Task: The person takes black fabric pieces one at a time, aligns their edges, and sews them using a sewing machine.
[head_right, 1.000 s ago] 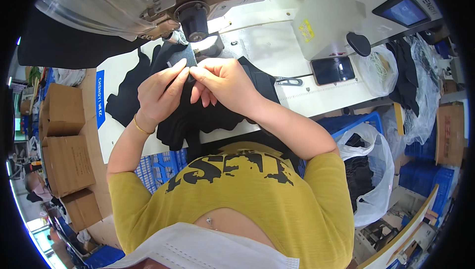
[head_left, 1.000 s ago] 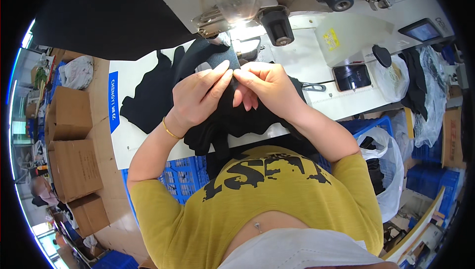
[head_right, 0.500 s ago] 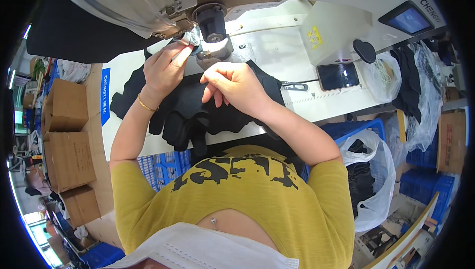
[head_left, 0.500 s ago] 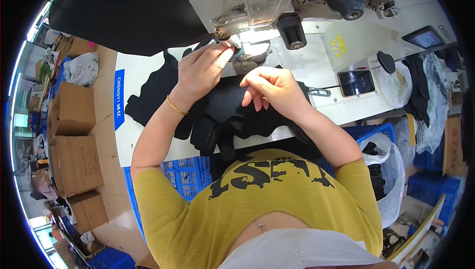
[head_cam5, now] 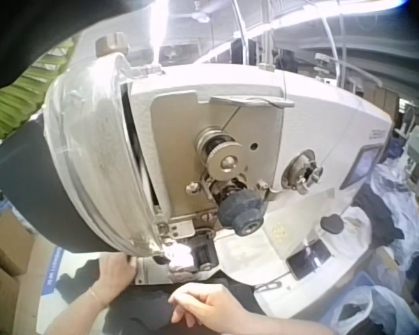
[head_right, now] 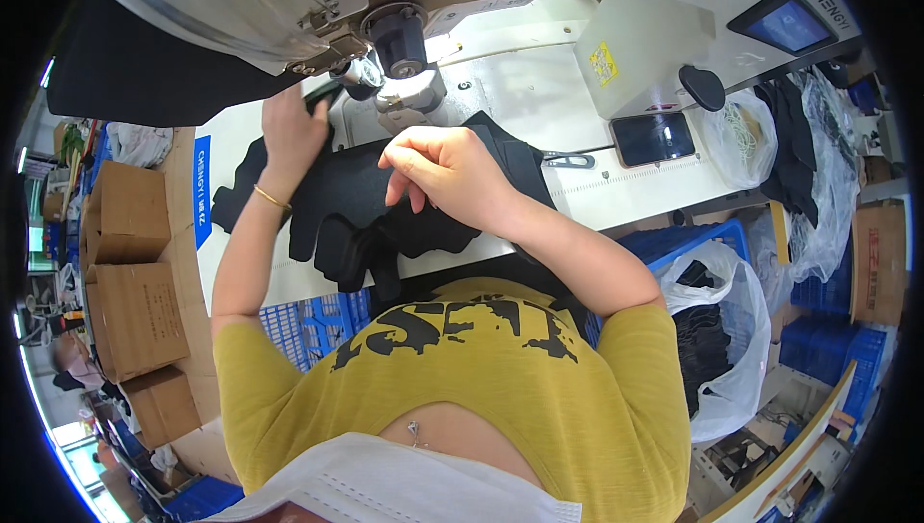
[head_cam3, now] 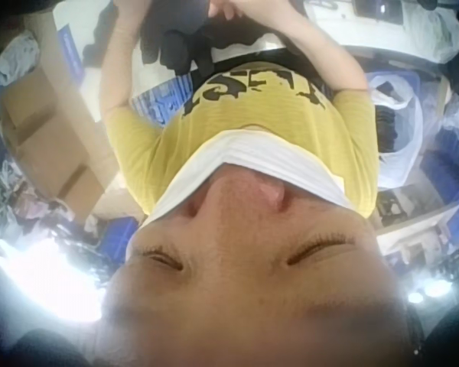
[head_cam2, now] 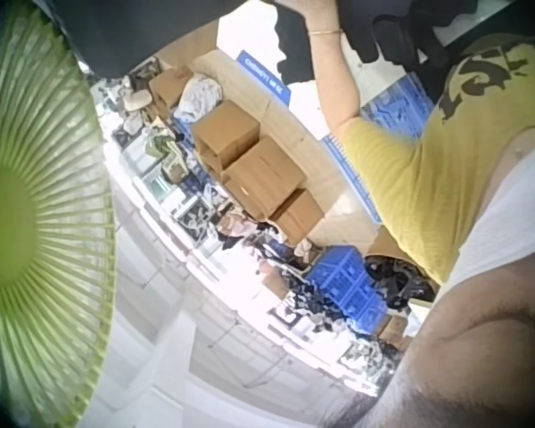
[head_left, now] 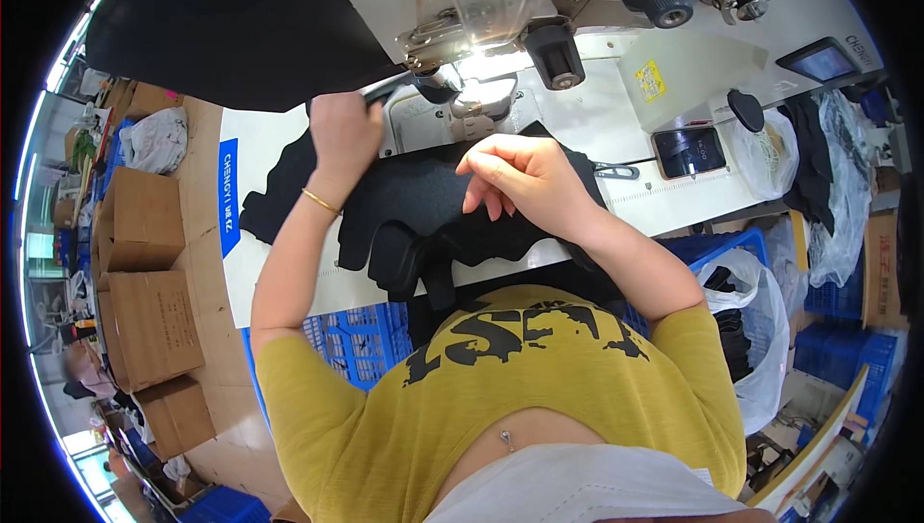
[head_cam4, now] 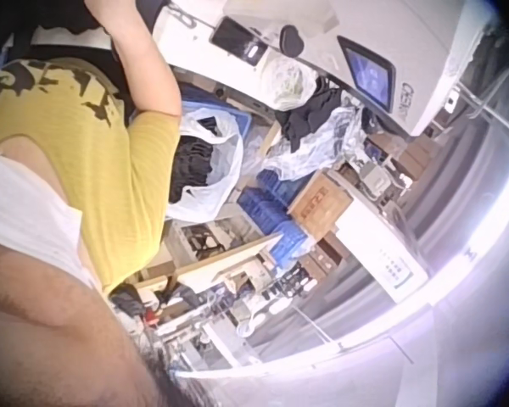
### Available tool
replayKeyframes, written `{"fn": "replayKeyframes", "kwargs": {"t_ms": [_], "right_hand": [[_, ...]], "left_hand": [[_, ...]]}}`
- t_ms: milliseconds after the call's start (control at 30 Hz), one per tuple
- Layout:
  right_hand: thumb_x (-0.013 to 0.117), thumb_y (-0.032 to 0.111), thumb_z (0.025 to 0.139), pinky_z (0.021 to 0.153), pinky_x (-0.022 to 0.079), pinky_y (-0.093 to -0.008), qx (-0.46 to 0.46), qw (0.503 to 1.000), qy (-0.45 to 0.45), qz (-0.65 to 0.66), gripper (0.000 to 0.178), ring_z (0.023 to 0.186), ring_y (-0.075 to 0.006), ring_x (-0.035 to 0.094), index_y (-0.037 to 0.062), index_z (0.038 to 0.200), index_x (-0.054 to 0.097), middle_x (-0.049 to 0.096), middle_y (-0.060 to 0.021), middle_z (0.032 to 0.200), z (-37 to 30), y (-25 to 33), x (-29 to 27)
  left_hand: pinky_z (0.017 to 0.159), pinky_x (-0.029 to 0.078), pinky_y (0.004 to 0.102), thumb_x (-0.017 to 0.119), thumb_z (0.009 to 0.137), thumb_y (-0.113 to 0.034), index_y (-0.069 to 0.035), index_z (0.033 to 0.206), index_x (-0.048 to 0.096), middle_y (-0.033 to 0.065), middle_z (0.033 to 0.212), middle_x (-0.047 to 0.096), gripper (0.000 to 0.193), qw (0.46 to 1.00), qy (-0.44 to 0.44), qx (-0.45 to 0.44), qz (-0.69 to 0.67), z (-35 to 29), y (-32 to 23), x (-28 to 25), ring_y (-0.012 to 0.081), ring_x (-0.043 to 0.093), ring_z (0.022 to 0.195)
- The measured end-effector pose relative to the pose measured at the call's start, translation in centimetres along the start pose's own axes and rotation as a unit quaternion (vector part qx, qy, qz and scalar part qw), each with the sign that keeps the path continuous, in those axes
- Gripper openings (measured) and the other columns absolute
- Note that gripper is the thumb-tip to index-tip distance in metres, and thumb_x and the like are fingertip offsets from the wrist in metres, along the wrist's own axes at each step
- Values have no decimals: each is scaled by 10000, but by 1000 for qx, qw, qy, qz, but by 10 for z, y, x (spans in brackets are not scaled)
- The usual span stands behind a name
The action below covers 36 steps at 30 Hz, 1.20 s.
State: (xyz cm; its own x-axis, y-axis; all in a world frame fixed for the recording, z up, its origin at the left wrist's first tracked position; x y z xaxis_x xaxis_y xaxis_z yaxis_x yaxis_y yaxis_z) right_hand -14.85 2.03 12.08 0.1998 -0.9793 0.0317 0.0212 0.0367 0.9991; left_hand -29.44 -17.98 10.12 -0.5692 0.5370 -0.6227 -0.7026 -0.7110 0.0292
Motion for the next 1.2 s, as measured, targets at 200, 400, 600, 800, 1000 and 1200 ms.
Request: {"fn": "replayKeyframes", "kwargs": {"t_ms": [200,400,600,800,1000,1200], "right_hand": [[734,181,762,600,465,-296,-489,763,-35,-422,276,722,-193,614,155,1034,692,611,-22,936,-32,41,40],[684,162,854,537,462,-281,-494,769,-29,-405,206,647,-149,601,99,1050,685,631,-51,887,-38,18,44],[619,190,968,429,432,-191,90,989,-47,110,180,495,-50,573,14,942,645,613,-2,701,-17,-1,11],[618,188,971,419,454,-197,87,977,-46,192,188,476,-75,587,9,919,637,613,-12,711,-7,-16,7],[618,181,970,428,472,-201,81,971,-38,220,191,482,-92,598,-5,929,627,618,-14,749,-4,-12,3],[552,188,1000,466,494,-213,70,975,-40,207,227,514,-108,613,-19,932,619,645,-44,764,-7,-12,8]], "left_hand": [[799,532,330,681,853,-45,43,1180,574,191,1057,672,355,950,136,-223,-171,27,0,-83,248,675,957],[969,459,385,661,806,-20,4,1367,436,214,1281,523,605,881,231,-232,-341,26,-74,-108,268,530,1203],[669,488,225,658,932,-151,2,1102,667,24,839,662,229,607,362,-388,-592,42,-58,-55,83,611,722],[652,503,230,698,888,-165,-3,1048,679,42,871,694,228,709,330,-366,-504,52,-63,-30,86,627,742],[670,501,248,697,879,-165,-11,1019,696,41,882,697,208,702,319,-391,-501,58,-64,-29,106,632,771],[682,496,297,700,873,-174,-14,1003,697,50,879,694,206,753,339,-371,-424,59,-61,-37,133,630,772]]}}
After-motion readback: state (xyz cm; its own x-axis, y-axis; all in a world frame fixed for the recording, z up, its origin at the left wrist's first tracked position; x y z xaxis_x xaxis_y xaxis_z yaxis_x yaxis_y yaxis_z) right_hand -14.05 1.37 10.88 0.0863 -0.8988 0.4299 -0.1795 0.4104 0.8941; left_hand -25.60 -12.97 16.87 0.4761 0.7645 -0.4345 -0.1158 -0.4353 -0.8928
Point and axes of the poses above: each hand's wrist, its own z-axis towards the middle knuckle, its own x-axis out of the palm, y = z × x, the point moved 4 cm from there along z, towards the middle knuckle
